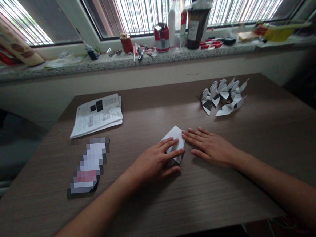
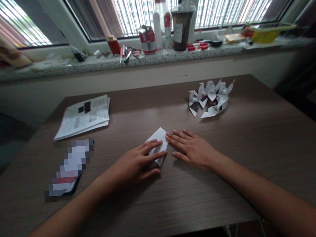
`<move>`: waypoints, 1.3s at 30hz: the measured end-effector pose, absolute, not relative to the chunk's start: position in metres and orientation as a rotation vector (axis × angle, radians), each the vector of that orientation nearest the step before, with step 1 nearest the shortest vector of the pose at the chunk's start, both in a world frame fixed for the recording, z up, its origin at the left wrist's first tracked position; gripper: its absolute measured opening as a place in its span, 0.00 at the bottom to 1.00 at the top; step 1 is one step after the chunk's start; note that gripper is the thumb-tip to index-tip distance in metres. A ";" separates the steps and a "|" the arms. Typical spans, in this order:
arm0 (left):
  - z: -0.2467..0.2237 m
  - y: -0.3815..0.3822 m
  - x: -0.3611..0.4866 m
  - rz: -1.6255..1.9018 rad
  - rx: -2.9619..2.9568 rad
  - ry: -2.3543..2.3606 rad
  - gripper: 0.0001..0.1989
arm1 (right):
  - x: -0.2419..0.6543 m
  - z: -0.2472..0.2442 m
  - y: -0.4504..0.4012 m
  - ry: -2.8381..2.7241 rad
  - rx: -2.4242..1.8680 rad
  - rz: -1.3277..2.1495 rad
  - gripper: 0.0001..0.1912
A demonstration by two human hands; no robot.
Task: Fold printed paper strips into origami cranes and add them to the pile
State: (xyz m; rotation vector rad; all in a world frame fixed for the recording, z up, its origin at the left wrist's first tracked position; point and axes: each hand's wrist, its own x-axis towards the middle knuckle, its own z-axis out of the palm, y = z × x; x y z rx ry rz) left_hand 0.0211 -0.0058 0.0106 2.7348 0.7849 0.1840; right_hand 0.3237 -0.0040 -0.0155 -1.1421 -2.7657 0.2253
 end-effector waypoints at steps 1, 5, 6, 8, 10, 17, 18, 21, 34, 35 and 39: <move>0.011 -0.006 0.021 0.184 2.731 0.787 0.30 | 0.324 -0.016 -0.003 -2.748 -1.176 0.212 0.36; 0.011 -0.007 0.020 0.194 2.719 0.792 0.30 | 0.324 -0.016 -0.002 -2.720 -1.220 0.184 0.38; 0.011 -0.007 0.020 0.198 2.719 0.792 0.30 | 0.324 -0.016 -0.002 -2.715 -1.212 0.183 0.38; 0.011 -0.007 0.020 0.206 2.718 0.793 0.30 | 0.324 -0.016 -0.002 -2.694 -1.200 0.189 0.39; 0.012 -0.007 0.020 0.211 2.717 0.795 0.30 | 0.324 -0.017 -0.003 -2.675 -1.194 0.199 0.39; 0.014 -0.006 0.021 0.197 2.723 0.807 0.29 | 0.323 -0.017 -0.003 -2.674 -1.204 0.230 0.38; 0.014 -0.006 0.021 0.194 2.725 0.809 0.29 | 0.322 -0.017 -0.003 -2.674 -1.205 0.240 0.38; 0.014 -0.006 0.021 0.186 2.727 0.820 0.29 | 0.322 -0.016 -0.003 -2.676 -1.209 0.255 0.37; 0.012 -0.007 0.021 0.200 2.761 0.834 0.30 | 0.313 -0.009 -0.008 -2.697 -1.066 0.303 0.35; 0.012 -0.007 0.021 0.205 2.763 0.835 0.30 | 0.313 -0.010 -0.008 -2.694 -1.055 0.313 0.34; 0.013 -0.007 0.022 0.205 2.767 0.835 0.30 | 0.313 -0.014 -0.008 -2.688 -1.046 0.340 0.34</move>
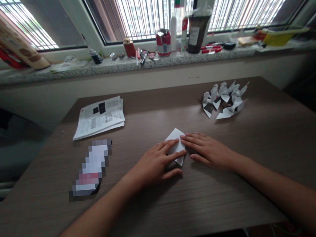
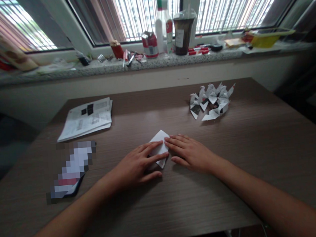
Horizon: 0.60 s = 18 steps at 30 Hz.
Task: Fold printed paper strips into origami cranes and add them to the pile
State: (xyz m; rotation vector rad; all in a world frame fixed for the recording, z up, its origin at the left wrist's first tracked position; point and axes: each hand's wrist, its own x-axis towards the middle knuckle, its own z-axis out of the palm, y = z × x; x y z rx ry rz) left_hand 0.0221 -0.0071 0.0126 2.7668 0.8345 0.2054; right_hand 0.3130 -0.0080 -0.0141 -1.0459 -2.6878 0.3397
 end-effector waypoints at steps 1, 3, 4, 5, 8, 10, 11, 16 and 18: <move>0.013 -0.007 0.022 0.202 2.769 0.837 0.30 | 0.313 -0.014 -0.008 -2.692 -1.036 0.351 0.34; 0.012 -0.008 0.023 0.190 2.773 0.847 0.31 | 0.313 -0.014 -0.008 -2.698 -1.014 0.370 0.34; 0.012 -0.008 0.024 0.185 2.775 0.853 0.31 | 0.313 -0.014 -0.007 -2.702 -1.006 0.375 0.33; 0.012 -0.009 0.024 0.182 2.776 0.860 0.31 | 0.313 -0.013 -0.007 -2.708 -1.002 0.377 0.32; 0.011 -0.008 0.024 0.188 2.770 0.857 0.30 | 0.314 -0.012 -0.007 -2.724 -0.996 0.387 0.30; 0.010 -0.007 0.024 0.210 2.767 0.837 0.30 | 0.314 -0.012 -0.006 -2.718 -0.988 0.391 0.29; 0.009 -0.006 0.023 0.228 2.768 0.825 0.30 | 0.314 -0.012 -0.006 -2.713 -0.983 0.391 0.28; 0.008 0.003 0.016 0.316 2.753 0.840 0.26 | 0.315 -0.010 -0.005 -2.697 -0.976 0.391 0.28; 0.009 0.008 0.012 0.338 2.724 0.879 0.21 | 0.314 -0.008 -0.005 -2.704 -0.977 0.394 0.28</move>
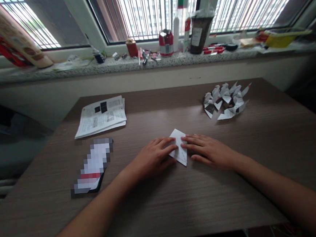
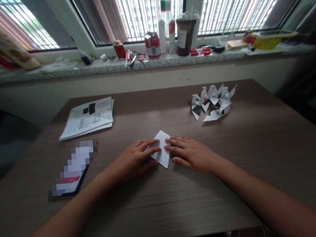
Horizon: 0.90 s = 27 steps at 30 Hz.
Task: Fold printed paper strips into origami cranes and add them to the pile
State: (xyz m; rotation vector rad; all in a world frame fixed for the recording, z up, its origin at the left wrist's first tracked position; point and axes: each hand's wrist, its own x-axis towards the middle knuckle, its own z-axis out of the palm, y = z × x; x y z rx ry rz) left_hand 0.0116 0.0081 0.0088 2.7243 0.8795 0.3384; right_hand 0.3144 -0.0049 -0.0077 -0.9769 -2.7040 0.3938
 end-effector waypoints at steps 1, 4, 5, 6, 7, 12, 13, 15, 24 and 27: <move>0.010 0.011 0.009 0.352 2.712 0.885 0.19 | 0.314 -0.006 -0.005 -2.713 -0.976 0.393 0.27; 0.011 0.016 0.003 0.355 2.682 0.864 0.19 | 0.315 -0.004 -0.004 -2.730 -0.969 0.391 0.27; 0.011 0.018 0.002 0.353 2.678 0.853 0.19 | 0.316 -0.004 -0.003 -2.728 -0.967 0.391 0.26; 0.011 0.019 0.002 0.355 2.676 0.843 0.19 | 0.316 -0.004 -0.003 -2.723 -0.965 0.393 0.26; 0.010 0.019 0.002 0.356 2.676 0.832 0.18 | 0.316 -0.005 -0.003 -2.717 -0.965 0.396 0.26; 0.009 0.022 0.004 0.372 2.691 0.812 0.15 | 0.314 -0.005 -0.004 -2.701 -1.000 0.402 0.26; 0.009 0.022 0.004 0.374 2.694 0.810 0.14 | 0.313 -0.004 -0.005 -2.696 -1.012 0.397 0.26; 0.009 0.022 0.004 0.381 2.698 0.805 0.14 | 0.310 -0.002 -0.007 -2.683 -1.034 0.386 0.26; 0.003 0.023 0.009 0.574 2.610 0.859 0.12 | 0.305 -0.004 -0.011 -2.642 -1.019 0.372 0.27; 0.002 0.022 0.012 0.635 2.548 0.876 0.08 | 0.305 -0.005 -0.011 -2.641 -1.011 0.348 0.26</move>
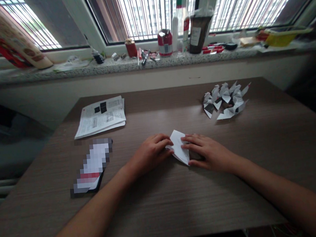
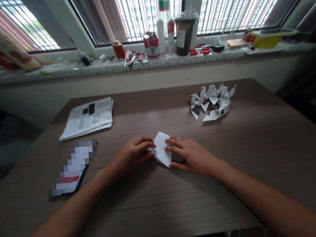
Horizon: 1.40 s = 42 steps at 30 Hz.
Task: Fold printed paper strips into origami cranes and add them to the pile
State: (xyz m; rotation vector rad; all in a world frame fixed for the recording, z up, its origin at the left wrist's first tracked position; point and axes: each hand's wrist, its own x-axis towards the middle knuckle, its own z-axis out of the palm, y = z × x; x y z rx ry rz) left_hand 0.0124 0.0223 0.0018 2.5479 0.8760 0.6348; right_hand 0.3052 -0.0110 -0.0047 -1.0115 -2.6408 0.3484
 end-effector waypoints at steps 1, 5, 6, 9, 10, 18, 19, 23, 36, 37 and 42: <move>0.002 0.022 0.013 0.646 2.523 0.873 0.07 | 0.305 -0.005 -0.011 -2.643 -1.012 0.339 0.26; 0.003 0.020 0.013 0.648 2.432 0.869 0.04 | 0.305 -0.004 -0.012 -2.641 -1.013 0.329 0.27; 0.004 0.020 0.013 0.641 2.420 0.866 0.04 | 0.305 -0.005 -0.012 -2.637 -1.012 0.332 0.27; 0.008 0.019 0.008 0.598 2.412 0.815 0.05 | 0.306 -0.005 -0.012 -2.628 -1.010 0.338 0.27; 0.009 0.019 0.007 0.579 2.413 0.791 0.07 | 0.307 -0.005 -0.012 -2.629 -1.010 0.338 0.27; 0.006 0.024 0.004 0.586 2.359 0.781 0.07 | 0.311 -0.005 -0.010 -2.638 -0.925 0.401 0.28; 0.006 0.024 0.005 0.598 2.355 0.797 0.06 | 0.312 -0.005 -0.010 -2.643 -0.915 0.411 0.27; 0.005 0.022 0.010 0.654 2.372 0.863 0.05 | 0.313 -0.002 -0.010 -2.686 -0.887 0.440 0.22; 0.003 0.019 0.030 0.679 2.235 1.030 0.10 | 0.315 -0.002 -0.015 -2.719 -0.833 0.414 0.25; 0.003 0.020 0.030 0.674 2.230 1.047 0.11 | 0.315 -0.003 -0.015 -2.715 -0.830 0.416 0.26; 0.003 0.020 0.035 0.662 2.219 1.108 0.11 | 0.314 -0.003 -0.016 -2.705 -0.823 0.408 0.27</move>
